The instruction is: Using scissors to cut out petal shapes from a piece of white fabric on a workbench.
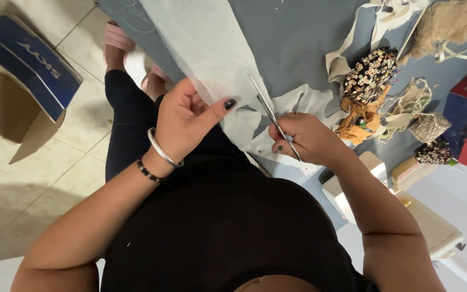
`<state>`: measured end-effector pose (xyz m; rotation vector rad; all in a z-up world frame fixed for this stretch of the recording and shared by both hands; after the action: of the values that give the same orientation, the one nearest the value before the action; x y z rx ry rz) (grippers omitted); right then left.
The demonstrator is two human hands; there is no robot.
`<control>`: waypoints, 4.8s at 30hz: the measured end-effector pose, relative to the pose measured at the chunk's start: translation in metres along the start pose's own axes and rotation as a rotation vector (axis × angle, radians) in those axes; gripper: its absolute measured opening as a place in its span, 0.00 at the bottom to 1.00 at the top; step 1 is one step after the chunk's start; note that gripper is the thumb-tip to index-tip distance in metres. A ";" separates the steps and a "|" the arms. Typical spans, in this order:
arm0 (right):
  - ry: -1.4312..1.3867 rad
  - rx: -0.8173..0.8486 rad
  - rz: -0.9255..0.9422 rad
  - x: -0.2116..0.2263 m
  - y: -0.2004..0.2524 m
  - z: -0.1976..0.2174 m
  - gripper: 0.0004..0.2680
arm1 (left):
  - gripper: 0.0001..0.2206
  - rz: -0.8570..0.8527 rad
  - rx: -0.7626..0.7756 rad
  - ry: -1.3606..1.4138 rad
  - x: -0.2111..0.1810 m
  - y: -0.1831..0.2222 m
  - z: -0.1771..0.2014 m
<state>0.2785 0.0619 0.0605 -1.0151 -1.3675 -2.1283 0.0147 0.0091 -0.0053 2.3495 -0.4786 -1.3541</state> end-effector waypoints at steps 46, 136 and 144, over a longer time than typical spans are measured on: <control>-0.117 0.058 0.035 -0.006 0.003 0.002 0.13 | 0.10 0.010 0.156 0.084 0.009 0.002 0.006; 0.867 0.832 -0.320 0.031 -0.093 0.119 0.14 | 0.12 -0.014 0.495 -0.021 0.026 -0.016 0.029; 0.930 0.963 -0.536 0.057 -0.113 0.108 0.07 | 0.11 -0.028 0.483 -0.070 0.027 -0.016 0.029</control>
<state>0.2035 0.2108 0.0630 0.6860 -1.8426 -1.4682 0.0036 0.0057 -0.0466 2.6963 -0.8806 -1.4661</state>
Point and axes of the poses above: each hand's wrist, its own y-axis away from the middle knuckle, its own z-axis out of the back of the hand, x = y × z, the point moved 2 cm from there along -y, towards the middle knuckle, and after that the axes turned 6 degrees about -y, right-handed, at the moved point
